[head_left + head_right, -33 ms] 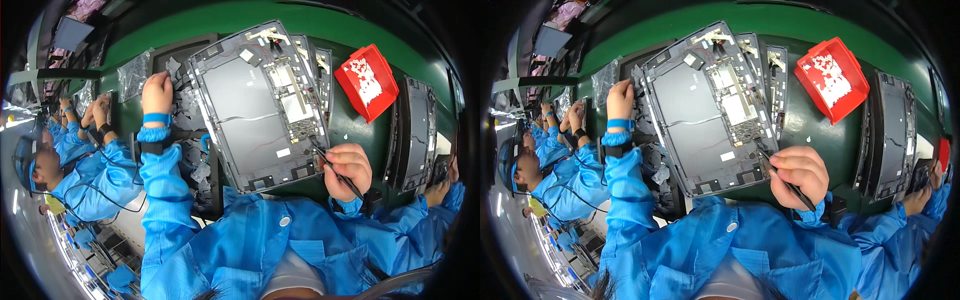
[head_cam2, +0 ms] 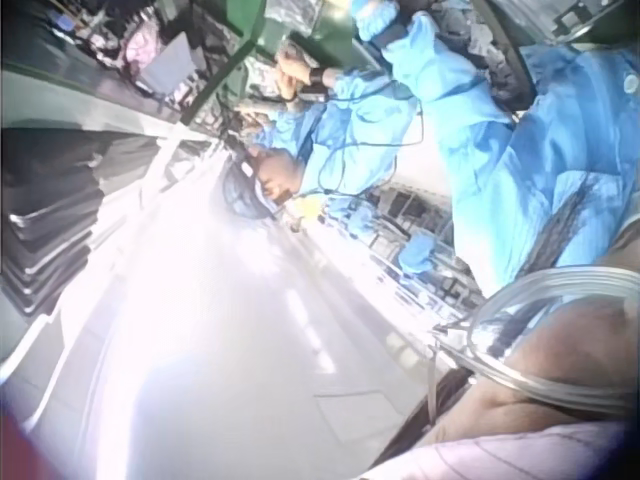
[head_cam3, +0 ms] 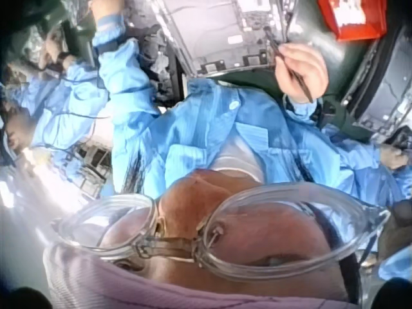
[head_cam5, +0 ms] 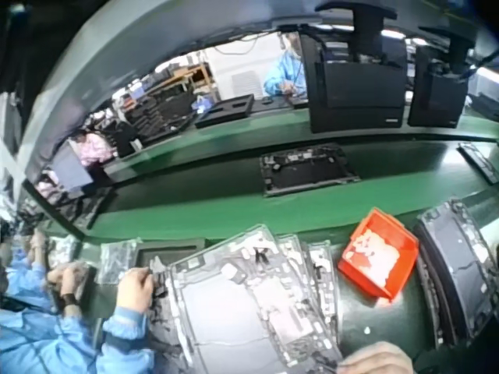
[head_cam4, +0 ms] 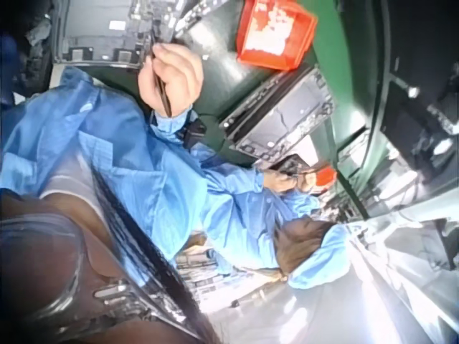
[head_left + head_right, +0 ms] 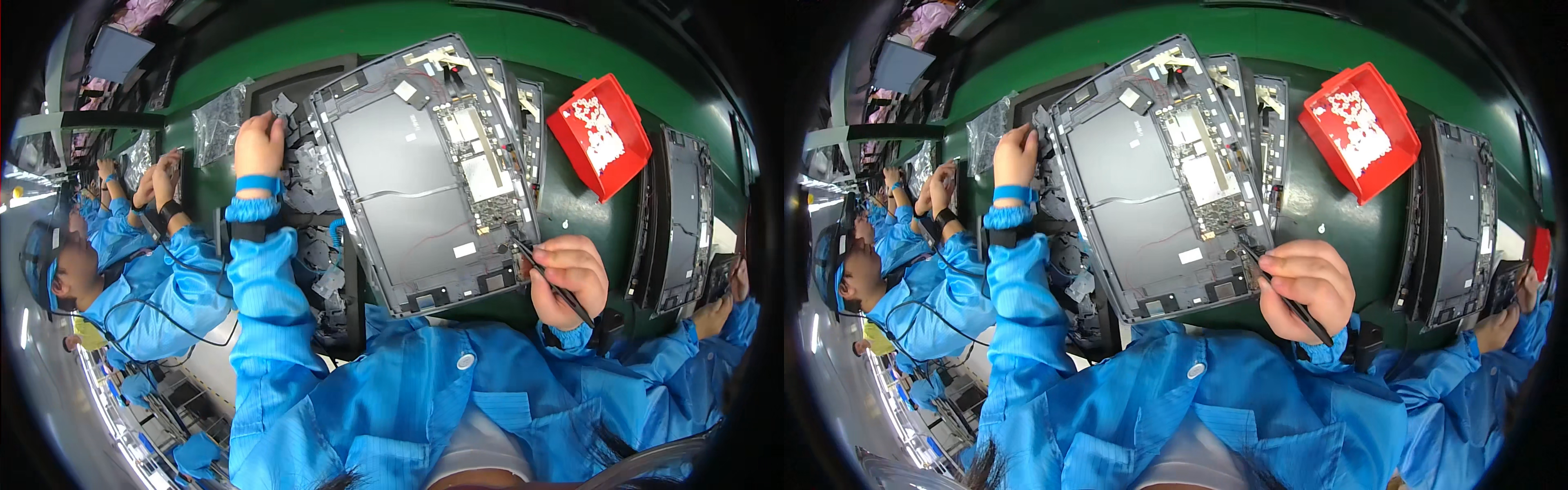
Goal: The person assembles internal cables and circuit boards into tablet frames by hand, using tweezers to manipulate the components.
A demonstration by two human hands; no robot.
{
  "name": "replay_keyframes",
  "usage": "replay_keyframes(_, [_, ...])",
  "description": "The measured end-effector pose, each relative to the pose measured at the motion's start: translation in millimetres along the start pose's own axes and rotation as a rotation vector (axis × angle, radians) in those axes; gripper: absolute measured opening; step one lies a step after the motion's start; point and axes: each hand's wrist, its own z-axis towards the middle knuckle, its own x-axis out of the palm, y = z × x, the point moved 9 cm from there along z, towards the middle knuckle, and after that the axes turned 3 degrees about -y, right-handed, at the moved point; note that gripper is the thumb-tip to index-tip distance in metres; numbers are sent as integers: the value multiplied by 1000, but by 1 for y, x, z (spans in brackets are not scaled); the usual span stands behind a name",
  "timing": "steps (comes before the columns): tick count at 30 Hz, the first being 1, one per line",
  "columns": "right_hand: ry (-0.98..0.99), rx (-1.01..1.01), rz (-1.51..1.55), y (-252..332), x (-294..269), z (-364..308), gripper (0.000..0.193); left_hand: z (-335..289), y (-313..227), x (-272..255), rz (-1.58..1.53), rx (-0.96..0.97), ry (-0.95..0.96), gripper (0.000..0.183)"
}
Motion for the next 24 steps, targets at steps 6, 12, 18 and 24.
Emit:
replay_keyframes(6, [38,33,-30,-2,2,4,24,45,41,51,116,-360,266,56])
replay_keyframes(12, [-18,184,81,-2,-7,24,23,58,90,36,-188,-441,87,31])
replay_keyframes(18, [-40,200,54,-32,10,70,27,41,2,-46,-1090,-477,-28,9])
replay_keyframes(24, [-133,272,34,-73,33,75,21,29,-151,-56,-1502,-138,370,24])
